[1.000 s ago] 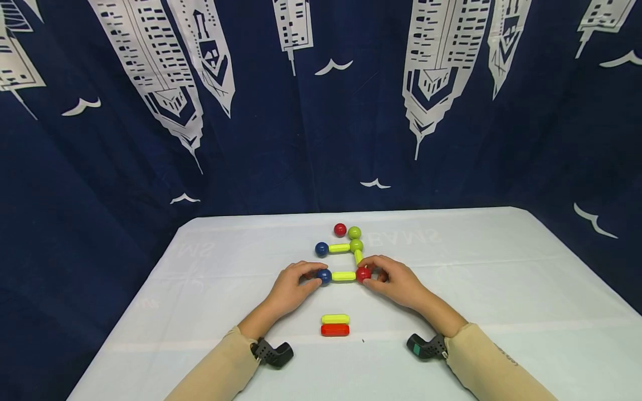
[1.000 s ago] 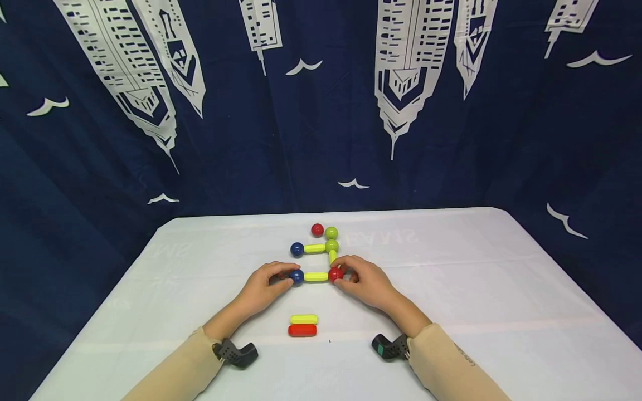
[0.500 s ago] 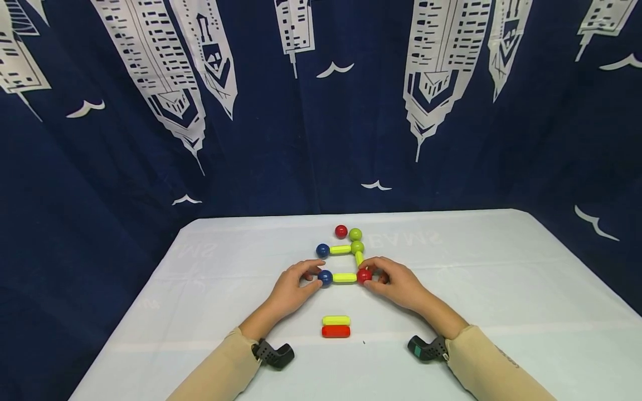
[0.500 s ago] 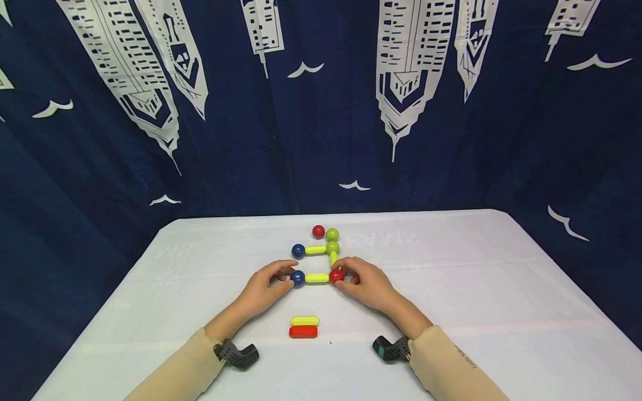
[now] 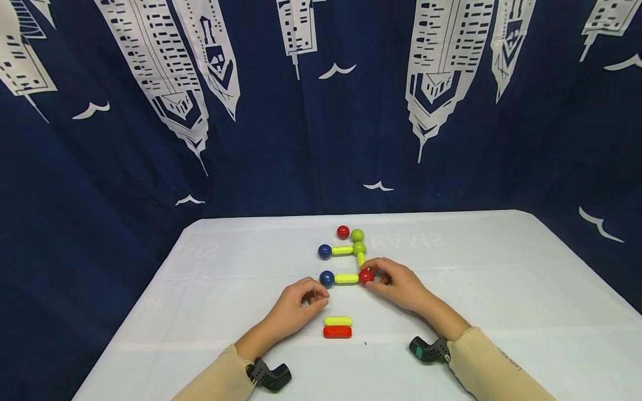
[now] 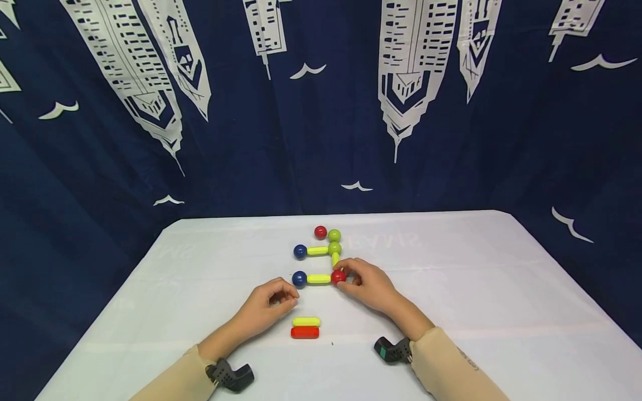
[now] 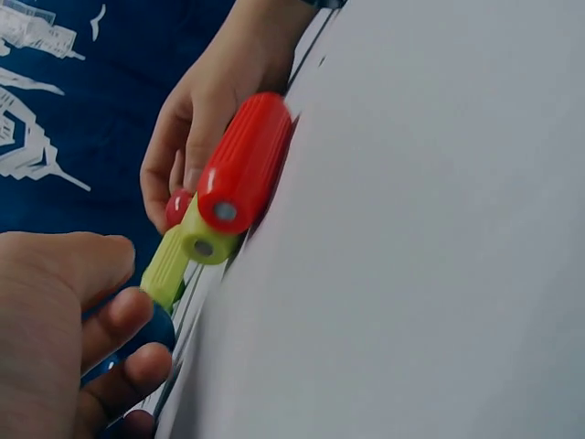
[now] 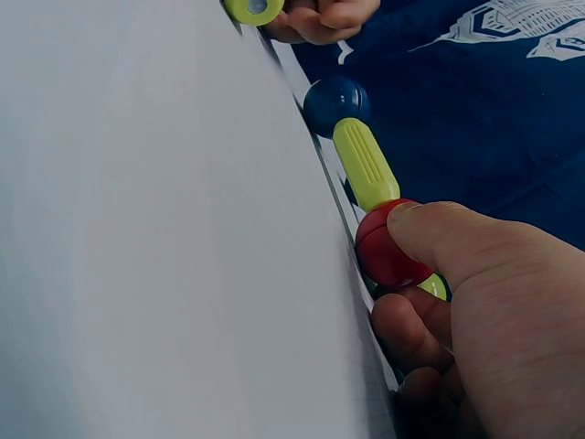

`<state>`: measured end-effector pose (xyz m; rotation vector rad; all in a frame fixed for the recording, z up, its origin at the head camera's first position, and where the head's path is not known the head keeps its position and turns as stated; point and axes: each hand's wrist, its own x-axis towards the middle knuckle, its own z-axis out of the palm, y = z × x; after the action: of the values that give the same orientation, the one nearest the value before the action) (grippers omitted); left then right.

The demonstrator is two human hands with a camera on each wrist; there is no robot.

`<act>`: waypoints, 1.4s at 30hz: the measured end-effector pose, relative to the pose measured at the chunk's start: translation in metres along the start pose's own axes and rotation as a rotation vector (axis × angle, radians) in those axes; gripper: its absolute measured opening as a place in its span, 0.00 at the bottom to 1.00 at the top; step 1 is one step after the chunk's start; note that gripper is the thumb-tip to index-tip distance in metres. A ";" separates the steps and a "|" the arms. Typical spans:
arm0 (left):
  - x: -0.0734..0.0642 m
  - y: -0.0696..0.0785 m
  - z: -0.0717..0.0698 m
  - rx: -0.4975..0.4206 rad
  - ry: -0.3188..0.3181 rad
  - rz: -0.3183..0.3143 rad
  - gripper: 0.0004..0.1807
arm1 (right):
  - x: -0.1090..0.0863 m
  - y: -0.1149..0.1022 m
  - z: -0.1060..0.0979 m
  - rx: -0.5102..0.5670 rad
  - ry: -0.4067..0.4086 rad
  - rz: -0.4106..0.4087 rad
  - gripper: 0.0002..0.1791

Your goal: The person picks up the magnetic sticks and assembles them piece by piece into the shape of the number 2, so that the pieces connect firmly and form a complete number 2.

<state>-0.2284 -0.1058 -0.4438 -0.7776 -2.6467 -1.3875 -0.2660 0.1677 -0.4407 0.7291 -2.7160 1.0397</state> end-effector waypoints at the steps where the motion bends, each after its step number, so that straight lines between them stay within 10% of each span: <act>1: -0.002 0.001 0.000 0.013 -0.032 0.019 0.03 | 0.000 0.000 0.000 0.001 0.001 -0.001 0.17; 8: -0.007 0.006 -0.001 0.128 -0.180 0.088 0.12 | 0.000 -0.001 -0.001 0.008 -0.014 0.009 0.17; 27: -0.003 0.005 -0.002 0.148 -0.209 0.109 0.10 | 0.000 0.000 -0.001 0.009 -0.010 0.007 0.16; 34: -0.004 0.005 0.000 0.103 -0.109 0.092 0.09 | -0.001 -0.002 -0.001 0.009 -0.018 0.025 0.17; 42: -0.003 0.002 0.000 0.156 0.170 0.016 0.12 | 0.000 -0.002 -0.002 0.008 -0.018 0.024 0.17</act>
<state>-0.2248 -0.1064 -0.4429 -0.6317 -2.5728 -1.1698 -0.2653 0.1679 -0.4383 0.7121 -2.7443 1.0554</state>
